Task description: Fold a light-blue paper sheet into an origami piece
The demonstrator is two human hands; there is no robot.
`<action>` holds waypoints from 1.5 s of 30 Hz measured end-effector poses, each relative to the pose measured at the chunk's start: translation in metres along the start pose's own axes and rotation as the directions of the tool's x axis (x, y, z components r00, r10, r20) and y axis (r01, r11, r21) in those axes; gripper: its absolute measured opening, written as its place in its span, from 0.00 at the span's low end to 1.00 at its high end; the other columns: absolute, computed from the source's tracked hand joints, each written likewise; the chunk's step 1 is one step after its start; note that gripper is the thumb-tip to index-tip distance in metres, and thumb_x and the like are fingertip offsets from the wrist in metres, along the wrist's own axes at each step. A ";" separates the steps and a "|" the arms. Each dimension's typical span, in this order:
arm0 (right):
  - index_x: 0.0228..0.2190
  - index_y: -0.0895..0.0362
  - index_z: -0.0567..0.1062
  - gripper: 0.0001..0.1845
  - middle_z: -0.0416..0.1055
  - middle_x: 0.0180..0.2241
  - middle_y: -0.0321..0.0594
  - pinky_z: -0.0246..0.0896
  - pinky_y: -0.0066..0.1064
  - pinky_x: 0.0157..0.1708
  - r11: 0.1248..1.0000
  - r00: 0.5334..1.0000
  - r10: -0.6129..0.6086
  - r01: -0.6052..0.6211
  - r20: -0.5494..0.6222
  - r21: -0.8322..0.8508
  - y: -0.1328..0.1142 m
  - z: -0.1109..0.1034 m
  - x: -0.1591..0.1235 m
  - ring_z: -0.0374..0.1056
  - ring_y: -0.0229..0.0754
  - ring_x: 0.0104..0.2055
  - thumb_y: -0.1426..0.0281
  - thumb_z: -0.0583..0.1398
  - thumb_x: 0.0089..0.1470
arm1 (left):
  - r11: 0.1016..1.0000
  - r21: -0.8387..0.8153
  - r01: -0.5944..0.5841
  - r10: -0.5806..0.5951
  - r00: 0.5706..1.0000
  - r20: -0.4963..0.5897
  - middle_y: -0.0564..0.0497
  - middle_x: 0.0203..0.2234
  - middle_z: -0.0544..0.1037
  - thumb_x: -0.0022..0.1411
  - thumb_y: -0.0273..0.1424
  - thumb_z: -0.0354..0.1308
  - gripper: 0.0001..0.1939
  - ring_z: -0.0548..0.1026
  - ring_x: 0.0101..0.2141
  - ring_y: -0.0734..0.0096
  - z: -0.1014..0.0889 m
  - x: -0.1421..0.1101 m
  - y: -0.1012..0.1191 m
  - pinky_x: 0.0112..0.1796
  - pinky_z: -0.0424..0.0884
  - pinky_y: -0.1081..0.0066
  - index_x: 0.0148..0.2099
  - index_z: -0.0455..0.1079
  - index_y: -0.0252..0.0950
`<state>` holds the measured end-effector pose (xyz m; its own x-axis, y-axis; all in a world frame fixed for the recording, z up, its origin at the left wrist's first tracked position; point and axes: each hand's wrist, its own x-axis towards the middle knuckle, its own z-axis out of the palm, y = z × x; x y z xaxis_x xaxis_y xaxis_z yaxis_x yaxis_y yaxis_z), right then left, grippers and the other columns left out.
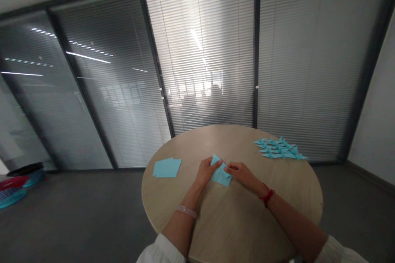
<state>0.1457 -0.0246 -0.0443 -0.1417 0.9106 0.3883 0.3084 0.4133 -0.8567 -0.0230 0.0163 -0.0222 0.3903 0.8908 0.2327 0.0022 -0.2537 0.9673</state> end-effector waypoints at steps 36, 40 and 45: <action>0.24 0.62 0.78 0.19 0.70 0.20 0.35 0.54 0.25 0.24 0.990 0.991 0.125 -0.127 0.043 0.061 0.018 0.001 0.004 0.63 0.37 0.23 0.57 0.63 0.43 | 0.997 0.082 -0.014 0.016 1.000 -0.015 0.48 0.25 0.77 0.49 0.47 0.61 0.23 0.71 0.25 0.70 0.001 0.003 -0.004 0.26 0.65 0.73 0.34 0.76 0.30; 0.26 0.61 0.78 0.19 0.72 0.21 0.36 0.55 0.26 0.24 0.985 0.988 0.146 -0.149 0.044 0.081 0.017 0.001 0.003 0.64 0.38 0.24 0.57 0.63 0.43 | 0.997 0.067 -0.022 0.023 1.000 -0.019 0.47 0.25 0.78 0.49 0.46 0.61 0.22 0.72 0.25 0.69 0.001 0.003 -0.004 0.27 0.66 0.73 0.34 0.77 0.30; 0.26 0.61 0.78 0.19 0.72 0.21 0.37 0.55 0.26 0.24 0.989 0.989 0.140 -0.142 0.035 0.042 0.018 0.000 0.003 0.64 0.39 0.25 0.56 0.63 0.43 | 0.998 0.057 -0.026 0.027 0.999 -0.030 0.47 0.25 0.78 0.50 0.45 0.61 0.21 0.72 0.25 0.70 0.001 0.002 -0.005 0.26 0.66 0.73 0.33 0.76 0.30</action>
<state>0.1506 -0.0148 -0.0587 -0.1301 0.9589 0.2520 0.2852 0.2796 -0.9168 -0.0215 0.0195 -0.0261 0.3625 0.8944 0.2621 0.0442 -0.2974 0.9537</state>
